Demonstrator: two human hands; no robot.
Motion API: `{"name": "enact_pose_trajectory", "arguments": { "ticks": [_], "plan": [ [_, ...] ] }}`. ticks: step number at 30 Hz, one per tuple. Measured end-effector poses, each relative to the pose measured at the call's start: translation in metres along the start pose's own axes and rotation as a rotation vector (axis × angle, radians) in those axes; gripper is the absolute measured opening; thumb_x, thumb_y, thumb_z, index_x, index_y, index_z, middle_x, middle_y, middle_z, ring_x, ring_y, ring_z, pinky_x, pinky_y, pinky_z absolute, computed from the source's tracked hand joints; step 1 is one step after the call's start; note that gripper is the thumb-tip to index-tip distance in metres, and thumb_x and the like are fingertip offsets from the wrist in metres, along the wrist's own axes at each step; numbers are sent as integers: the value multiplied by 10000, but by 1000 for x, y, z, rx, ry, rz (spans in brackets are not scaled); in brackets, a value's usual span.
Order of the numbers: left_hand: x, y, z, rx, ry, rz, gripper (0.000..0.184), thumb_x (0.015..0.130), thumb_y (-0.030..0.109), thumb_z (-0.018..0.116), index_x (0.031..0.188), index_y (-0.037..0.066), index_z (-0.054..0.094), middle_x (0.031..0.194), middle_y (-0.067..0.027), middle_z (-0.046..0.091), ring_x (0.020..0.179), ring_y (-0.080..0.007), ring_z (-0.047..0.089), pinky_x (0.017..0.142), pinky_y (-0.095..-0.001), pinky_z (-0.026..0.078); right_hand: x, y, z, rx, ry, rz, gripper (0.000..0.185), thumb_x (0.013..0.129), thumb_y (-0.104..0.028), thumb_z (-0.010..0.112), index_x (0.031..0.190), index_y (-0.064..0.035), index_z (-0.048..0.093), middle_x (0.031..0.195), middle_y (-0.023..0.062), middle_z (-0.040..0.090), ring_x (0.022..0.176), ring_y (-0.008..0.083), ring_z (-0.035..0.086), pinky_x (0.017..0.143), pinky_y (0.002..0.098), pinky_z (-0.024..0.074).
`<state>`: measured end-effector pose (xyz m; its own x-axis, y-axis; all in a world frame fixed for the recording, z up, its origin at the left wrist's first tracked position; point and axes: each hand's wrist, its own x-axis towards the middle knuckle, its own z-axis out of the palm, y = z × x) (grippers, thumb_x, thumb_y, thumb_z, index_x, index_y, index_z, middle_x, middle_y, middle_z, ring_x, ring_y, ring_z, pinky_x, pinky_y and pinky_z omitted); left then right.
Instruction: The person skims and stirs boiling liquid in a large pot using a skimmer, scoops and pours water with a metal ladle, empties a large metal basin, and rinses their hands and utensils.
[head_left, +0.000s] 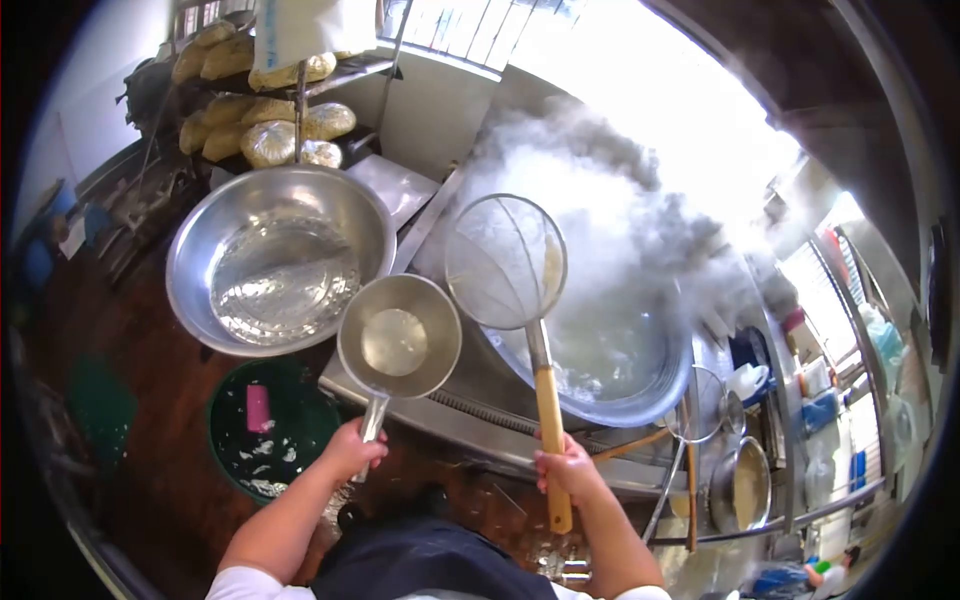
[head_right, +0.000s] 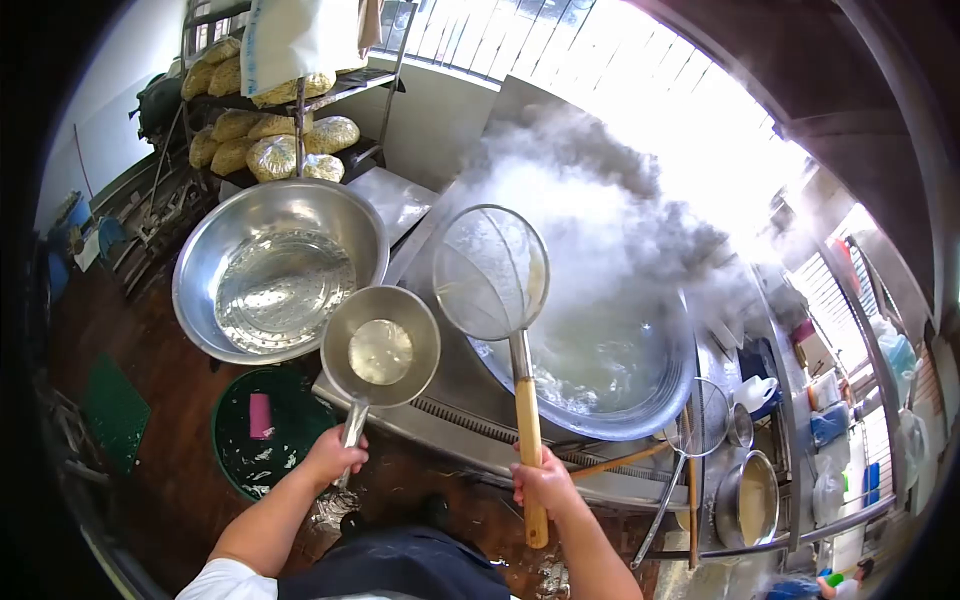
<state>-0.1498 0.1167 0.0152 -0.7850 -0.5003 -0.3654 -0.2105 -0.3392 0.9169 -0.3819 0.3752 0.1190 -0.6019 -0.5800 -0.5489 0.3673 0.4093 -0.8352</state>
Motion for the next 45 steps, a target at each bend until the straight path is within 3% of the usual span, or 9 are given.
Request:
{"name": "enact_pose_trajectory", "arguments": {
  "ticks": [4, 9, 18, 19, 23, 26, 29, 38, 45],
  "plan": [
    [-38, -28, -27, -34, 131, -53, 214, 680, 10, 648, 847, 55, 522, 643, -34, 539, 524, -120, 544, 493, -265, 443, 10, 67, 15, -164, 153, -86, 420, 808, -60, 623, 1192, -96, 458, 664, 9, 487, 461, 107, 481, 432, 266, 445],
    [-36, -54, -38, -91, 136, -95, 217, 681, -2, 634, 861, 46, 522, 648, -46, 546, 519, -135, 553, 482, -274, 449, 1, 89, 31, -661, 332, -340, 433, 781, -108, 661, 1190, -93, 520, 956, 104, 613, 926, 205, 588, 828, 314, 457],
    [-18, -53, -33, -222, 18, -84, 259, 772, 92, 575, 1016, 20, 529, 685, -81, 574, 571, -167, 579, 550, -295, 476, -5, 84, 23, -546, 317, -534, 340, 767, -51, 640, 1092, -42, 540, 767, 5, 552, 702, 127, 510, 681, 268, 448],
    [-21, -50, -36, -244, -27, -90, 280, 794, 115, 559, 1054, 14, 529, 696, -93, 585, 594, -180, 592, 579, -302, 490, -19, 61, 27, -243, 211, -4, 348, 759, -40, 640, 1093, -38, 540, 834, 8, 570, 765, 115, 516, 727, 259, 440],
    [-8, -55, -48, -545, -126, -164, 429, 877, 252, 510, 1227, 5, 482, 776, -160, 633, 745, -265, 628, 740, -373, 521, 27, 99, 11, -353, 244, -421, 354, 778, -35, 633, 1116, -41, 527, 801, -1, 540, 781, 110, 532, 738, 248, 438],
    [-9, -45, -45, -533, -94, -203, 455, 887, 284, 517, 1247, 10, 472, 785, -158, 641, 741, -261, 634, 734, -374, 523, 4, 50, 26, -197, 139, -98, 364, 797, -76, 636, 1135, -27, 508, 702, 3, 520, 546, 115, 520, 501, 253, 447],
    [4, -47, -45, -485, -50, -206, 487, 880, 341, 519, 1252, 32, 467, 766, -141, 643, 699, -259, 642, 713, -386, 538, 15, 28, 4, 9, 161, -158, 349, 796, -71, 623, 1125, -39, 511, 667, -7, 503, 457, 80, 465, 404, 235, 388],
    [28, -9, -26, -240, 38, -173, 410, 793, 140, 563, 1144, -69, 527, 647, -105, 584, 651, -239, 615, 693, -348, 511, 96, -47, -225, -156, 912, -286, 267, 836, -127, 561, 1079, -19, 541, 793, 88, 616, 694, 214, 602, 580, 336, 482],
    [6, 10, -24, -353, 249, -292, 593, 898, 507, 399, 1173, -5, 518, 816, -160, 611, 708, -310, 630, 723, -438, 498, 235, -54, -385, -507, 1121, -28, 239, 833, -143, 563, 1035, -16, 570, 783, 114, 629, 677, 240, 616, 575, 339, 496]
  ]
}}
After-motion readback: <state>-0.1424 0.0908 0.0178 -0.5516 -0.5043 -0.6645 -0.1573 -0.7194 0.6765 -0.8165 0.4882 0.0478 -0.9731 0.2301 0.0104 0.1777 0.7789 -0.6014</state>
